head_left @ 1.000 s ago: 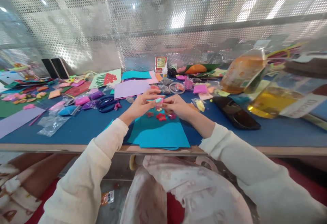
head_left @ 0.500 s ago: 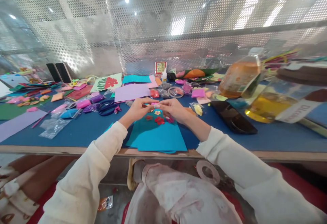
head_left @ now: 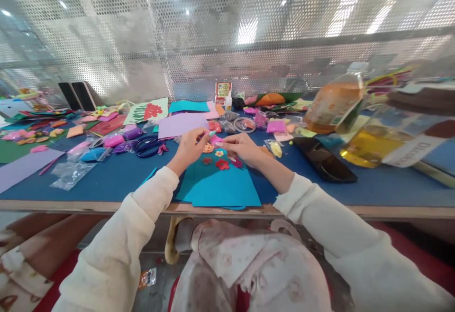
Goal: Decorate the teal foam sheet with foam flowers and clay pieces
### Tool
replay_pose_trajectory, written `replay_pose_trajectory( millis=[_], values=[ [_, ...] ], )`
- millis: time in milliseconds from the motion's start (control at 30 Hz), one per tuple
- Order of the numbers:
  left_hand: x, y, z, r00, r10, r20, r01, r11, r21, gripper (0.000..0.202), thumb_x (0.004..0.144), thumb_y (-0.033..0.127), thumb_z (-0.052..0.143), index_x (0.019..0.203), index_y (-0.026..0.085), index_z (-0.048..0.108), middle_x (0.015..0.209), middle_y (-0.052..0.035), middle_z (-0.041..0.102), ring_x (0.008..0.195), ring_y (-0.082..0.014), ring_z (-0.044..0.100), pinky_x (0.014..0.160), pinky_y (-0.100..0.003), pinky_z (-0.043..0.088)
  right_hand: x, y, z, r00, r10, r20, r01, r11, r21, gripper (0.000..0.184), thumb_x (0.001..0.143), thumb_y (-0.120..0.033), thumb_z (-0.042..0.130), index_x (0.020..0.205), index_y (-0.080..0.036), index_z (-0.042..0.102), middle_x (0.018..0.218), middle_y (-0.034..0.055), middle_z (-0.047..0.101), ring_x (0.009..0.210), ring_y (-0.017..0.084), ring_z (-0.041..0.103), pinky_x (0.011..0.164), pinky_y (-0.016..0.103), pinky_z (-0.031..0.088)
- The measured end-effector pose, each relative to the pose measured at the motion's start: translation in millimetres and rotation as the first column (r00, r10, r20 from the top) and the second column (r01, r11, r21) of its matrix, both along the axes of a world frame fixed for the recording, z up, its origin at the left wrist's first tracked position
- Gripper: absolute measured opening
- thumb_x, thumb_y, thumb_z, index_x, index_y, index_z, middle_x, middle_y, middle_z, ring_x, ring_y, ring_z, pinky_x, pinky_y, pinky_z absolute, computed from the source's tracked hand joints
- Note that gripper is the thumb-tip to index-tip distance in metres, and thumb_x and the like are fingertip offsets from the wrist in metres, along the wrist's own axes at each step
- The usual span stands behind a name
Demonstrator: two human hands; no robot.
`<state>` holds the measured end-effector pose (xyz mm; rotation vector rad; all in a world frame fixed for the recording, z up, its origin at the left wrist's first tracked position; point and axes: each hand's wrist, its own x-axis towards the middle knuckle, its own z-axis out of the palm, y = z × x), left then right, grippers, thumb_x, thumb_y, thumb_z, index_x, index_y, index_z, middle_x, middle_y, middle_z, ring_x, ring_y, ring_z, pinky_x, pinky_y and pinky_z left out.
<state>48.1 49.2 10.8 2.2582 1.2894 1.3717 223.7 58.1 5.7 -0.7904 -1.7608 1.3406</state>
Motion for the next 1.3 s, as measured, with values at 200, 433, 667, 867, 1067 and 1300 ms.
replay_pose_trajectory(
  millis=[200,433,667,867,1067,1300],
  values=[
    [-4.5,6.0,-0.9,0.982,-0.029,0.188,0.046,0.995,-0.087,0.038,0.078,0.042,0.056,0.104,0.016,0.064,0.1,-0.0082,0.066,0.085,-0.0166,0.06,0.067,-0.024,0.047,1.3,1.0,-0.8,0.999,0.046,-0.016,-0.047,0.998,-0.033,0.03,0.062,-0.039,0.069,0.07,-0.011,0.06,0.039,-0.0092,0.035,0.034,0.004,0.031,0.037,0.02,0.021],
    [0.3,1.1,-3.9,0.961,-0.255,0.103,0.272,0.938,-0.217,0.032,0.074,0.04,0.061,0.094,0.017,0.069,0.098,-0.0088,0.067,0.085,-0.0186,0.062,0.062,-0.024,0.048,3.3,-4.7,2.2,0.984,0.068,0.165,-0.087,0.99,0.115,0.041,0.065,-0.044,0.066,0.085,-0.008,0.065,0.041,-0.0081,0.039,0.038,0.004,0.033,0.04,0.019,0.023],
    [4.1,-3.6,-1.6,0.99,-0.143,0.017,0.144,0.989,-0.034,0.024,0.075,0.035,0.06,0.078,0.014,0.07,0.073,-0.0053,0.069,0.065,-0.0142,0.06,0.059,-0.024,0.046,2.3,-0.7,-1.8,0.987,0.005,0.163,-0.03,0.989,0.146,0.037,0.066,-0.046,0.064,0.064,-0.009,0.064,0.039,-0.0064,0.039,0.037,0.004,0.031,0.04,0.021,0.022],
    [-1.7,2.9,-2.7,0.995,0.054,0.081,-0.057,0.998,0.04,0.022,0.076,0.034,0.06,0.079,0.014,0.069,0.068,-0.0027,0.067,0.056,-0.0103,0.054,0.054,-0.022,0.042,-0.3,1.0,-1.6,0.999,0.05,-0.013,-0.05,0.996,-0.078,0.027,0.068,-0.039,0.063,0.062,-0.014,0.054,0.038,-0.0087,0.033,0.034,0.005,0.029,0.037,0.021,0.023],
    [-3.1,3.4,-0.3,0.986,0.071,0.15,-0.084,0.993,0.079,0.027,0.076,0.037,0.06,0.092,0.016,0.066,0.094,-0.0056,0.065,0.078,-0.0126,0.058,0.058,-0.02,0.044,4.4,0.7,4.0,0.966,0.127,-0.226,-0.168,0.971,-0.171,0.009,0.055,-0.016,0.055,0.055,-0.016,0.046,0.037,-0.01,0.029,0.033,0.003,0.02,0.037,0.021,0.018],
    [2.3,-2.9,-1.1,0.993,-0.11,-0.036,0.113,0.991,0.07,0.033,0.081,0.036,0.055,0.108,0.019,0.062,0.104,-0.0083,0.058,0.09,-0.0153,0.056,0.062,-0.021,0.046,5.6,5.2,2.4,0.98,0.117,-0.161,-0.143,0.976,-0.162,0.016,0.056,-0.018,0.058,0.071,-0.012,0.056,0.038,-0.0108,0.031,0.035,0.003,0.021,0.039,0.021,0.015]
  ],
)
